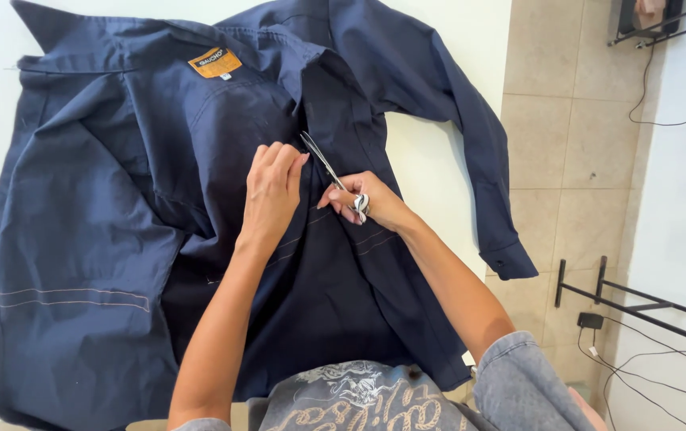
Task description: The person uses scissors to cut loose threads from a dark blue jacket laid on a white table. They trim threads along the seams, pockets, and collar, then fold the jacket and continue cutting threads on the sleeve.
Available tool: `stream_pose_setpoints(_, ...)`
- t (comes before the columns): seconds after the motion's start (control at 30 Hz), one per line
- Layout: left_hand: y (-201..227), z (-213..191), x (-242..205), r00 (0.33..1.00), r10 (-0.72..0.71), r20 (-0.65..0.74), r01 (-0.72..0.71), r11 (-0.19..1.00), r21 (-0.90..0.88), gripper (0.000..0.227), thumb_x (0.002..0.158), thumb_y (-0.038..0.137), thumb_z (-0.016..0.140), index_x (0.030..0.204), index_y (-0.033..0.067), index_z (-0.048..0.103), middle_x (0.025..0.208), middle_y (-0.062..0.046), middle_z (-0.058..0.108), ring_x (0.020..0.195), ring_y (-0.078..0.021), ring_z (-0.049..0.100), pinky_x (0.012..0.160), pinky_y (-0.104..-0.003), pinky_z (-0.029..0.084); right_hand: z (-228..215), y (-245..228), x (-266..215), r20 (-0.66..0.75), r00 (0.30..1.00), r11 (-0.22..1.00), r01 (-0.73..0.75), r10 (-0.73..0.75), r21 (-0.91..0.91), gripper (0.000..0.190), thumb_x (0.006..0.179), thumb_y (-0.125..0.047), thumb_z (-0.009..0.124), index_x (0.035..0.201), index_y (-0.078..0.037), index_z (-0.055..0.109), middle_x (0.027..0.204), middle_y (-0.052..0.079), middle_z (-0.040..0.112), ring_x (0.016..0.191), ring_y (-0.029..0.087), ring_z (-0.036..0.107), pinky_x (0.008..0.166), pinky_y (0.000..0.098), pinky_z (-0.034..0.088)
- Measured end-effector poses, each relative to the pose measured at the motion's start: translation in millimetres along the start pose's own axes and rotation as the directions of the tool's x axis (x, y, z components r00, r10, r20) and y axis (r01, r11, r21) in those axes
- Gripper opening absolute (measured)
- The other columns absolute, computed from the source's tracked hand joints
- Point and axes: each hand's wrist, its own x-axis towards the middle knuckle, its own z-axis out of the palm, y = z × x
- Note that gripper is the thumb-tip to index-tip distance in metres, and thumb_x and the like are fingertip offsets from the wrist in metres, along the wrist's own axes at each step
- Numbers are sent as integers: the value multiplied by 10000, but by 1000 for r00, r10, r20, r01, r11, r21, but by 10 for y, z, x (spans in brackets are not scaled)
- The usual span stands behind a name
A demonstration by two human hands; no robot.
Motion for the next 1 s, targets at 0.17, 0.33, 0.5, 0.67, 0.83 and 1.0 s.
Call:
stream_pose_setpoints(0.17, 42, 4, 27, 1000, 3, -21, -3, 1000, -18, 263, 1177, 157, 590, 926, 88, 553, 819, -68, 476, 824, -303, 554, 767, -411, 519, -31, 26, -180, -73, 997, 999, -9, 6, -45, 168, 1013, -125, 768, 897, -4, 758, 484, 87, 596, 356, 108, 555, 371, 181, 416)
stream_pose_setpoints(0.33, 117, 572, 227, 948, 314, -42, -305, 941, 144, 209, 1101, 284, 699, 1198, 102, 662, 1164, -117, 630, 1113, -337, 612, 933, -417, 498, -328, 238, -415, -558, 824, 987, 5, -96, -162, 252, 1019, -221, 832, 1173, -32, 771, 698, 139, 743, 575, 182, 734, 536, 278, 613)
stream_pose_setpoints(0.5, -171, 1118, 363, 971, 200, 132, -237, 890, 389, 457, 882, 323, 866, 1174, 113, 583, 1130, -88, 581, 1074, -298, 579, 873, -383, 494, -312, 348, -426, -572, 814, 994, 110, -105, -25, 324, 1025, -119, 792, 1286, 58, 717, 1006, 226, 765, 820, 293, 820, 714, 387, 725)
stream_pose_setpoints(0.67, -197, 1044, 321, 937, 245, 249, -340, 799, 496, 270, 933, 296, 803, 1041, 138, 613, 992, -55, 521, 995, -292, 536, 802, -390, 437, -164, 375, -432, -583, 807, 993, 28, -92, -119, 303, 1027, -163, 795, 1295, -26, 757, 999, 143, 806, 815, 219, 845, 735, 283, 726)
stream_pose_setpoints(0.83, 51, 644, 300, 928, 83, 364, 47, 941, -334, 156, 1157, 157, 579, 1004, 141, 609, 897, -13, 770, 843, -340, 688, 826, -402, 521, -122, 466, -424, -659, 749, 992, 125, -76, 28, 249, 1050, -133, 752, 1251, 14, 764, 1030, 220, 803, 811, 249, 838, 748, 307, 719)
stream_pose_setpoints(1.0, 113, 435, 132, 942, -119, 314, 251, 870, -425, 163, 1196, 190, 508, 1073, 118, 588, 707, -37, 655, 690, -234, 638, 753, -370, 529, -80, 357, -493, -649, 758, 986, 154, -74, 67, 249, 1049, -141, 752, 1231, 29, 759, 1019, 227, 802, 831, 241, 833, 781, 304, 713)
